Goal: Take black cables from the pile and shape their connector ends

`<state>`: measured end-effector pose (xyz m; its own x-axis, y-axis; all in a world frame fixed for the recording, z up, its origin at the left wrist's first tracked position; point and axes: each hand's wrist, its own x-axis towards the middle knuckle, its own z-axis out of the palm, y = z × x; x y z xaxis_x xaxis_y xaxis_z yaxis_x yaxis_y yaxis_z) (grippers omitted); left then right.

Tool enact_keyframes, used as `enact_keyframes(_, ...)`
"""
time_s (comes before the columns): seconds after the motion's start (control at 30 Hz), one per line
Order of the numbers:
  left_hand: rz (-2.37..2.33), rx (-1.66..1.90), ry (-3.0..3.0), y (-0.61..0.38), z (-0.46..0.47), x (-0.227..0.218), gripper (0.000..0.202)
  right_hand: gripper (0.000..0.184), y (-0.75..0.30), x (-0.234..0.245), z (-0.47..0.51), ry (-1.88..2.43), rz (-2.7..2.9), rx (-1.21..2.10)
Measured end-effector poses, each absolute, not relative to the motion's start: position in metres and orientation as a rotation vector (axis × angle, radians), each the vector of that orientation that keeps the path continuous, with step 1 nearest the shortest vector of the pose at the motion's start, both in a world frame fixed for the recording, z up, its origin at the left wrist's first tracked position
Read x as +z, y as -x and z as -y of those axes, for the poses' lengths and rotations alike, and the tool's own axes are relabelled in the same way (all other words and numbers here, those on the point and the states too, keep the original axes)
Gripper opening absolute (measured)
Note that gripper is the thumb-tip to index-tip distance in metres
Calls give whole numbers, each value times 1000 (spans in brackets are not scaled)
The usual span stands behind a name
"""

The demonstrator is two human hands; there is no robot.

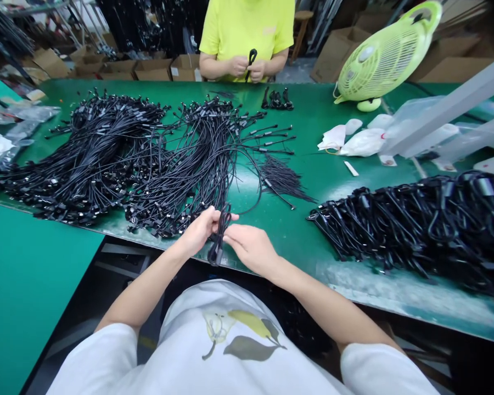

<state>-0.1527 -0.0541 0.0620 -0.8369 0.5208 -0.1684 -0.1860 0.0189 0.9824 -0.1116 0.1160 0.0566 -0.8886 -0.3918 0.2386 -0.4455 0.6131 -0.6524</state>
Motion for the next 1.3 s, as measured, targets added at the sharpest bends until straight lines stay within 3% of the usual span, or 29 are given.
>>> enact_keyframes(0.17, -1992, 1775, -682, 137, 61, 76, 46, 33, 117, 45, -119, -636, 2791, 1535)
enact_keyframes(0.23, -2023, 1824, -627, 131, 60, 70, 52, 34, 119, 44, -122, -608, 2784, 1445)
enact_keyframes(0.33, -2071, 1974, -356, 126, 53, 56, 30, 30, 116, 46, -121, -574, 2744, 1057)
enact_keyframes(0.4, -1967, 2052, -196, 123, 47, 50, 39, 29, 112, 48, -119, -577, 2700, 868)
enact_keyframes(0.47, -1814, 2077, -172, 118, 42, 47, 43, 29, 110, 49, -116, -575, 2674, 911)
enact_keyframes(0.53, -1826, 2065, -252, 114, 40, 46, 42, 29, 109, 49, -113, -531, 2659, 1252)
enact_keyframes(0.67, -2134, 2075, -366, 112, 39, 42, 42, 41, 115, 49, -115, -213, 2450, 2356)
enact_keyframes(0.73, -2040, 2095, -285, 116, 40, 42, 44, 48, 120, 54, -123, -178, 2458, 2567)
enact_keyframes(0.8, -1824, 2153, -117, 119, 42, 47, 49, 48, 123, 65, -135, -242, 2576, 2378)
enact_keyframes(0.93, -1536, 2266, -3, 118, 45, 59, 54, 31, 131, 84, -151, -177, 2445, 1923)
enact_keyframes(1.03, -1487, 2228, -59, 114, 44, 63, 51, 37, 136, 88, -146, -282, 2394, 2009)
enact_keyframes(1.3, -1708, 1934, -254, 112, 50, 61, 34, 27, 132, 86, -129, -408, 2283, 2310)
